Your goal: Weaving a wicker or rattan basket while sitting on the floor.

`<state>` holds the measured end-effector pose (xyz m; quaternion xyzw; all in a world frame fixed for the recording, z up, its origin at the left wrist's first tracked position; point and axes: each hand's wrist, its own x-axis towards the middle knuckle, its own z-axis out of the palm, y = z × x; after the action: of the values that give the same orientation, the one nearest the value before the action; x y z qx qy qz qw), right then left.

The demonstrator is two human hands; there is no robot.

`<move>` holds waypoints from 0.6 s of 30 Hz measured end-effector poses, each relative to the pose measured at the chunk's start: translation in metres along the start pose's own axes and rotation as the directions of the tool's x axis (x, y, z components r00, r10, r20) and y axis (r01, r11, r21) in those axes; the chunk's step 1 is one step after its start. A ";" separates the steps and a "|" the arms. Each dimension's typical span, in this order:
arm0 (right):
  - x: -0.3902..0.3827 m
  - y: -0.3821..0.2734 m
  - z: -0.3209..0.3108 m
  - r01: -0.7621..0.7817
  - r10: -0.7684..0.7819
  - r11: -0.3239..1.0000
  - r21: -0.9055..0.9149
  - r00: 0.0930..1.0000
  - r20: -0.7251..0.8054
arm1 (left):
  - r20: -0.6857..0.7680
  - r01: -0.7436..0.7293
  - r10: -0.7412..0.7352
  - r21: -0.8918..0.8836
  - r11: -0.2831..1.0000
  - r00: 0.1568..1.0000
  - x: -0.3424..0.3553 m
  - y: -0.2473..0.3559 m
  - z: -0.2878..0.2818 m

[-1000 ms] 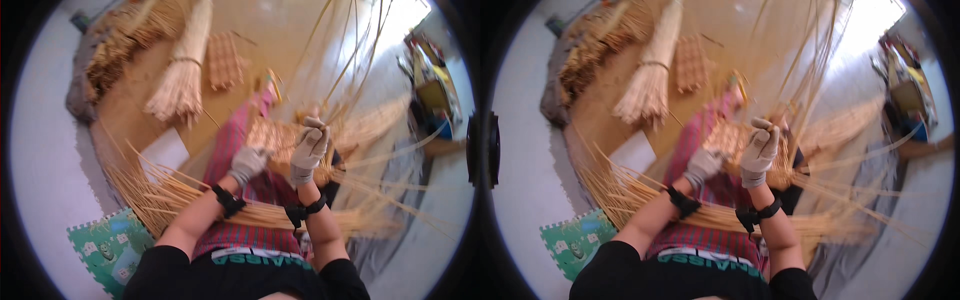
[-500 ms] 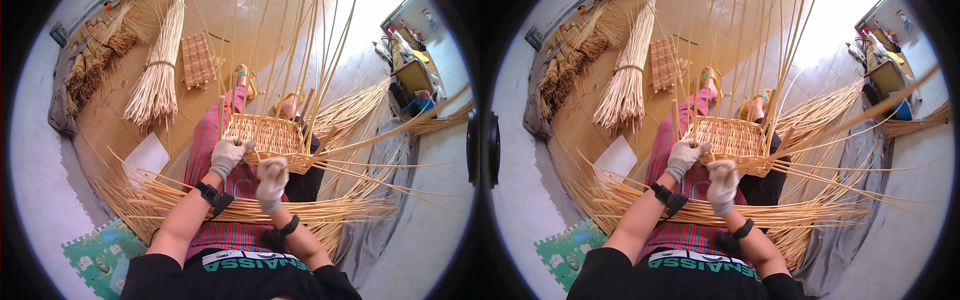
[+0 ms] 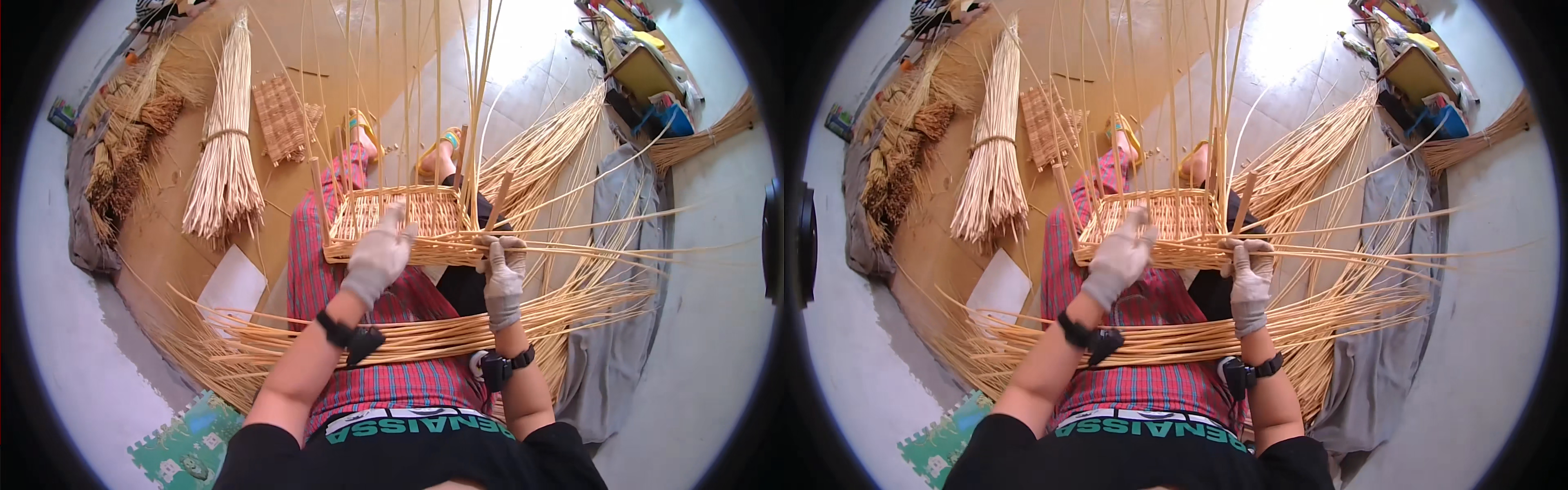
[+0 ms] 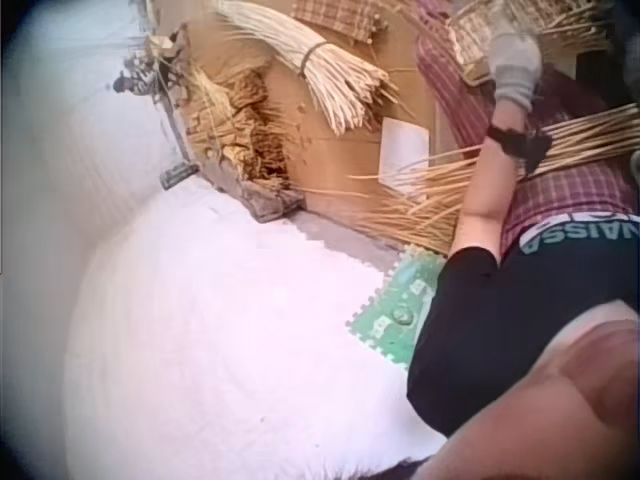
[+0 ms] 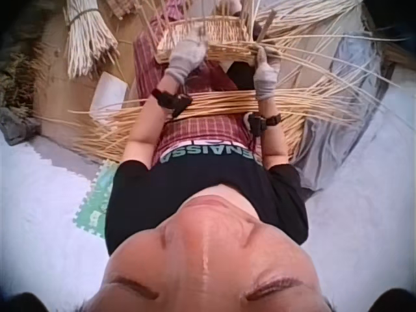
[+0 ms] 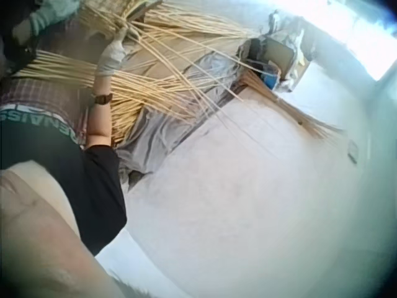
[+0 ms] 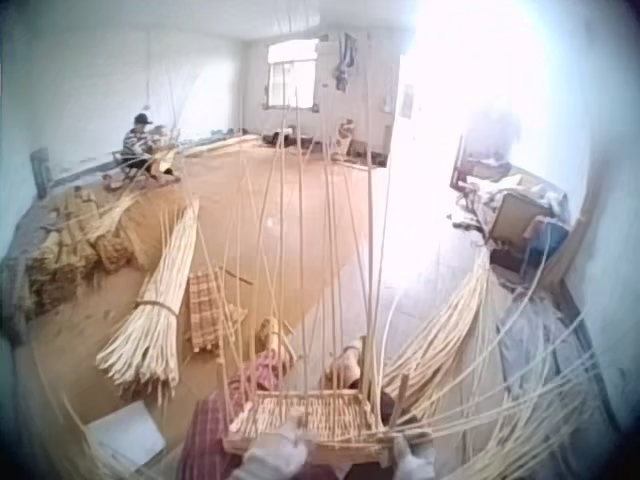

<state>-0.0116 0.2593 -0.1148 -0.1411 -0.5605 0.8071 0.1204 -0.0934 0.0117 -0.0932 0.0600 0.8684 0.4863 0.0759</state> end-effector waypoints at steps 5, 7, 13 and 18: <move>0.050 -0.028 0.051 0.455 -0.351 0.779 -0.431 0.887 0.301 | 0.364 0.435 -0.340 -0.220 0.873 0.867 0.009 -0.002 0.023; 0.087 -0.045 0.110 0.590 -0.310 0.554 -0.587 0.801 0.512 | 0.266 0.379 -0.325 -0.188 0.906 0.908 0.006 -0.001 0.025; 0.103 -0.040 0.144 0.414 -0.167 0.581 -0.701 0.903 0.395 | 0.184 0.409 -0.370 -0.268 0.872 0.910 0.010 0.000 0.028; 0.024 0.029 -0.004 0.527 -0.530 0.848 0.050 0.845 0.073 | 0.154 0.341 -0.309 -0.267 0.901 0.938 0.015 -0.014 0.025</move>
<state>-0.0341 0.2610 -0.1456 0.0541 -0.5710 0.7556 0.3163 -0.1041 0.0284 -0.1194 -0.0713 0.7800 0.5849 0.2108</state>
